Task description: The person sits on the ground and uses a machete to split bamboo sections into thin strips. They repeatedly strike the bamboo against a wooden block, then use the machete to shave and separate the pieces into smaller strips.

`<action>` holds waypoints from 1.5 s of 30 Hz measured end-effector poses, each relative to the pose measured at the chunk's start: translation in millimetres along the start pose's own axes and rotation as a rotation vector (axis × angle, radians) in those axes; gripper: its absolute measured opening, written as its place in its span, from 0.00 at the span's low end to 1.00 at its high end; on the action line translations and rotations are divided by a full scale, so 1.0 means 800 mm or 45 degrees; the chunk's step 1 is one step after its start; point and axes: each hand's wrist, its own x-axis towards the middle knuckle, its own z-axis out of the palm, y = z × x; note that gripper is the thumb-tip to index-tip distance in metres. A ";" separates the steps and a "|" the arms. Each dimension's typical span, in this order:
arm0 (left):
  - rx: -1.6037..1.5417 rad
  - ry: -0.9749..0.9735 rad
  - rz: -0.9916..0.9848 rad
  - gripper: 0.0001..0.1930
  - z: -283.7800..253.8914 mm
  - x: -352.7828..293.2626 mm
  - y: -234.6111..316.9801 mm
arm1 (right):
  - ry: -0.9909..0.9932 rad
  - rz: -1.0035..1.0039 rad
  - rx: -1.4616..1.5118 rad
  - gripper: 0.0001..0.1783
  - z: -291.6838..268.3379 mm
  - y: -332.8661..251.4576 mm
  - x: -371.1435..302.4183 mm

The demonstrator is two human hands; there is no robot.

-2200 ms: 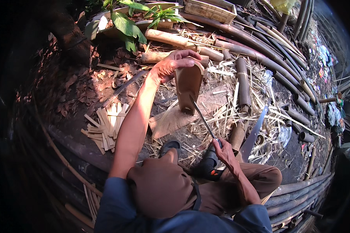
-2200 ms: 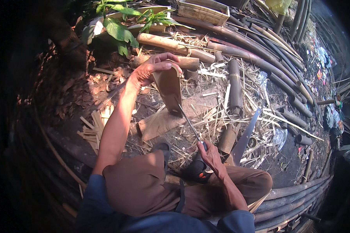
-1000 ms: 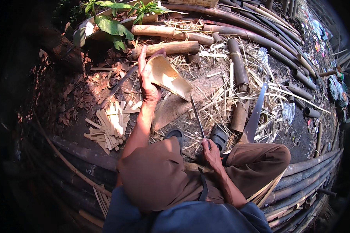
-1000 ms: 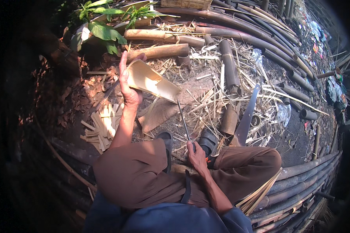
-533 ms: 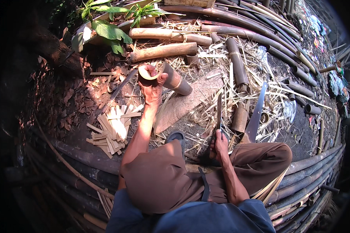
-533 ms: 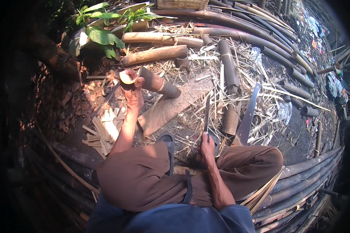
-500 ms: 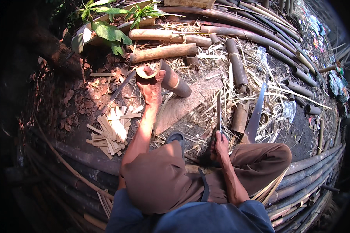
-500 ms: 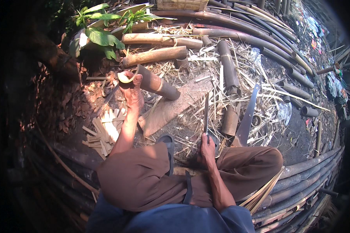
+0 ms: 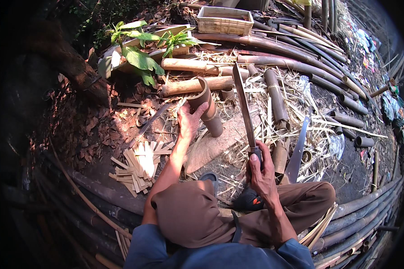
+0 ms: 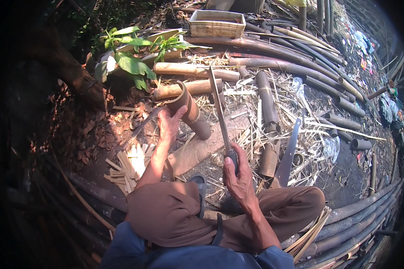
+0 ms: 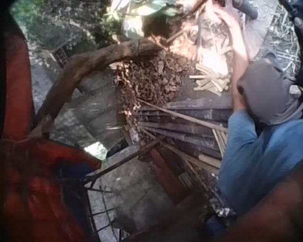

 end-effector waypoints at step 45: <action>0.613 -0.491 0.266 0.14 0.022 -0.045 0.002 | -0.058 -0.160 -0.510 0.18 0.010 -0.027 0.065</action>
